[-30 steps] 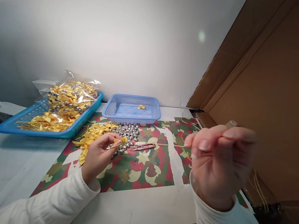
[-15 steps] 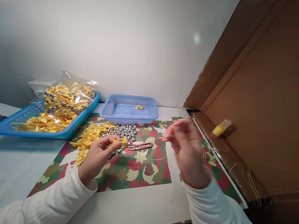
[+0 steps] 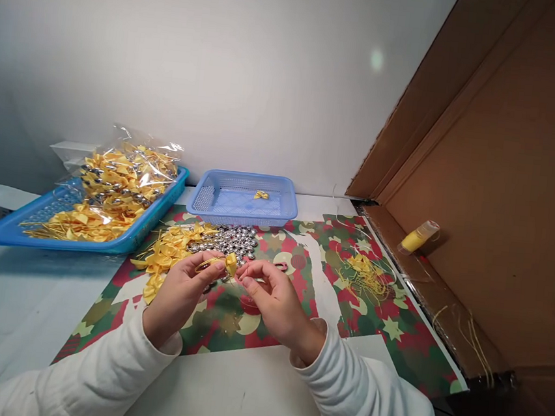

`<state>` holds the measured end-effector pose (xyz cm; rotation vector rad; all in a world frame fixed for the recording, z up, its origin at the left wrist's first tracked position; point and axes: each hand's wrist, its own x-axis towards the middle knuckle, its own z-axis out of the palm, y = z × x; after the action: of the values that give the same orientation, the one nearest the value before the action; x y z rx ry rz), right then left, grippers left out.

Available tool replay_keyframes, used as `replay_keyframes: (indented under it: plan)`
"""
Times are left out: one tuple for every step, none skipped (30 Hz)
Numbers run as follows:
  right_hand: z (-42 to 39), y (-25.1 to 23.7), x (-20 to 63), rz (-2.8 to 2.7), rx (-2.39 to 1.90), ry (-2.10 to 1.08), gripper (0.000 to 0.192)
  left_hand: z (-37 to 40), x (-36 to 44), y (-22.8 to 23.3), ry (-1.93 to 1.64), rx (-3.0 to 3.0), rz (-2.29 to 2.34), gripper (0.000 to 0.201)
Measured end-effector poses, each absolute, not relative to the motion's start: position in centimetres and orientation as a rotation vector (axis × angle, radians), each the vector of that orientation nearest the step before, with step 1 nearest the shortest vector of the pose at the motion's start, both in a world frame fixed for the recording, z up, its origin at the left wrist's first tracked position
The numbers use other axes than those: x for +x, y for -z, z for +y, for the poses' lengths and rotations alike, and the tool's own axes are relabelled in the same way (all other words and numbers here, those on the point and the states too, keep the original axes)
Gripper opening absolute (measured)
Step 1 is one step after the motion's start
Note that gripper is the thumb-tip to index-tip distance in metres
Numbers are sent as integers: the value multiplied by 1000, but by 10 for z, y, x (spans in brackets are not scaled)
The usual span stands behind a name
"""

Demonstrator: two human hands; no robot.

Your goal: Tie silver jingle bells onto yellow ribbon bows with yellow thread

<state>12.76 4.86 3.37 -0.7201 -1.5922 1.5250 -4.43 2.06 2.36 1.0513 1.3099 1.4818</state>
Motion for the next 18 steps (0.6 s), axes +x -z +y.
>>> replay_keyframes:
  plan:
    - [47,-33,128,-1596,-718,-1531,23,20,-44,-24,-1485,1069,1311,24]
    - [46,-33,128,-1595,-717,-1541,23,20,-44,-25,-1487,1086,1310,24]
    - [45,-32,128,-1588,-718,-1554,24,20,-44,-25,-1487,1103,1307,24]
    - [44,-31,127,-1576,-719,-1568,24,20,-44,-25,-1487,1118,1305,23]
    - [44,-29,126,-1563,-722,-1585,25,20,-44,-25,-1489,1132,1302,23]
    - [43,-27,125,-1549,-726,-1607,26,21,-43,-25,-1492,1142,1298,23]
    - [43,-26,124,-1539,-729,-1637,26,21,-43,-25,-1496,1149,1292,23]
    - [43,-25,123,-1535,-728,-1672,27,21,-43,-24,-1502,1154,1286,23]
    - [43,-25,123,-1536,-722,-1712,27,21,-43,-24,-1509,1159,1283,23]
    - [43,-26,123,-1544,-707,-1755,27,21,-43,-24,-1516,1164,1285,24]
    - [43,-30,125,-1557,-686,-1799,26,21,-44,-23,-1519,1171,1290,25]
    - [44,-36,128,-1571,-655,-1838,26,22,-44,-23,-1518,1179,1301,25]
    - [44,-45,133,-1581,-616,-1867,25,22,-45,-22,-1516,1188,1313,25]
    - [45,-56,139,-1586,-583,-1882,25,23,-45,-22,-1512,1199,1327,26]
    - [46,-70,147,-1585,-531,-1874,24,23,-46,-21,-1509,1208,1339,26]
    - [46,-86,157,-1578,-494,-1831,24,24,-47,-20,-1511,1218,1349,26]
    - [47,-102,168,-1579,-503,-1756,24,25,-47,-19,-1517,1226,1358,26]
    - [48,-118,181,-1589,-493,-1649,27,25,-48,-18,-1526,1234,1363,26]
